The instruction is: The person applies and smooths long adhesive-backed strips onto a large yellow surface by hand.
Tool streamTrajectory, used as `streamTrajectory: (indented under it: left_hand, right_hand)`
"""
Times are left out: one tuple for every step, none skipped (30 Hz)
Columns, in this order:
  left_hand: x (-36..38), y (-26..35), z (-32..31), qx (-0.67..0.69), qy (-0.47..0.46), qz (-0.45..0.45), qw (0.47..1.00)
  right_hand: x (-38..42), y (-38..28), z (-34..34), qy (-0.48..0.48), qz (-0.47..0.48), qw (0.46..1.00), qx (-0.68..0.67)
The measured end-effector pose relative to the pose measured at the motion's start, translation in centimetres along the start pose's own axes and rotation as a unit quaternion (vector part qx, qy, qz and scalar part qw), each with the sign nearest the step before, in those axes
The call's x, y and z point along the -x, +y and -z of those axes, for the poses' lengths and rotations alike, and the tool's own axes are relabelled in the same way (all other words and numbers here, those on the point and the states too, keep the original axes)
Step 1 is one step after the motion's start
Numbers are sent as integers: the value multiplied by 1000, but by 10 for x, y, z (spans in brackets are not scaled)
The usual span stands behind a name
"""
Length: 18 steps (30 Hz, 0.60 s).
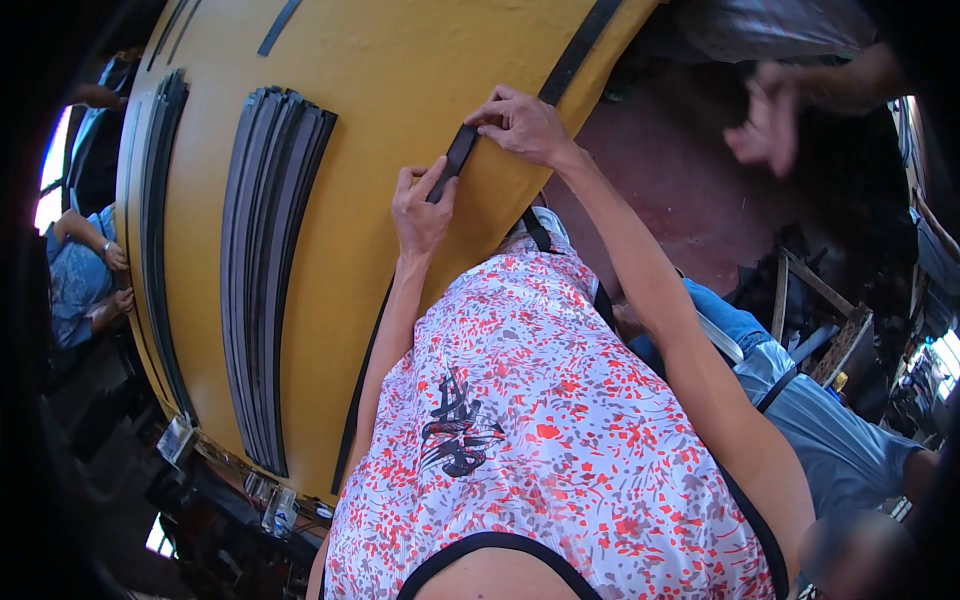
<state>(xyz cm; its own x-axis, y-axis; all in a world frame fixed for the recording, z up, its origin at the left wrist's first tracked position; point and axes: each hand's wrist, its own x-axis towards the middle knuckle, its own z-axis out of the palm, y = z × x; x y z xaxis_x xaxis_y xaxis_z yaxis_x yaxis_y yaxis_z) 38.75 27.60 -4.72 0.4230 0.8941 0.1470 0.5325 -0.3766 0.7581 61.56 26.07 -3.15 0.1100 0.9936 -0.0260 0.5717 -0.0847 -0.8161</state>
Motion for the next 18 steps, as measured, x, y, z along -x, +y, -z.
streamTrajectory:
  left_hand:
    - [1, 0, 0, -1, -1, 1, 1000]
    - [1, -1, -1, -1, -2, 1, 1000]
    - [1, -2, -1, 0, 0, 0, 1000]
    - [1, -2, -1, 1, 1, -2, 1000]
    - [1, -2, -1, 2, 0, -1, 1000]
    - [1, -2, -2, 4, -3, 4, 1000]
    - [1, -2, -1, 6, -6, 9, 1000]
    - [1, -2, -2, 6, -6, 9, 1000]
    - [1, -1, -2, 6, -6, 8, 1000]
    - [0, -1, -2, 5, -5, 8, 1000]
    - [0, -1, -2, 5, -6, 8, 1000]
    - [0, -1, -2, 6, -6, 10, 1000]
    - [-1, 0, -1, 7, -6, 12, 1000]
    - [-1, 1, -1, 7, -6, 12, 1000]
    - [-1, 2, 0, 0, -7, 9, 1000]
    - [-1, 3, 0, -7, -8, 7, 1000]
    - [-2, 3, 0, -7, -8, 7, 1000]
    - [-2, 2, 0, -3, -10, 9, 1000]
  right_hand:
    - [1, 0, 0, -1, 0, 1000, -5]
    - [1, -1, 1, -3, 0, 1000, -10]
    - [1, -1, 1, -3, -1, 1000, -10]
    - [1, 0, 1, -4, -2, 1000, -7]
    - [1, 0, 1, -5, -4, 1000, -4]
    - [1, 0, 1, -5, -4, 1000, -4]
    - [1, 0, 2, -7, -4, 1000, -1]
    - [1, -1, 2, -7, -4, 1000, 2]
    - [1, -1, 2, -8, -4, 1000, 2]
    - [1, -1, 2, -8, -5, 1000, 1]
    - [1, -1, 2, -9, -7, 1000, 0]
    - [1, -1, 2, -9, -7, 1000, -1]
    - [1, -1, 2, -9, -8, 1000, -2]
    - [1, -1, 1, -8, -9, 1000, -4]
    - [1, 0, 1, -7, -8, 1000, -5]
    - [1, 0, 1, -7, -7, 1000, -4]
    - [1, 1, 1, -8, -6, 1000, -4]
    - [1, 1, 1, -7, -6, 1000, -4]
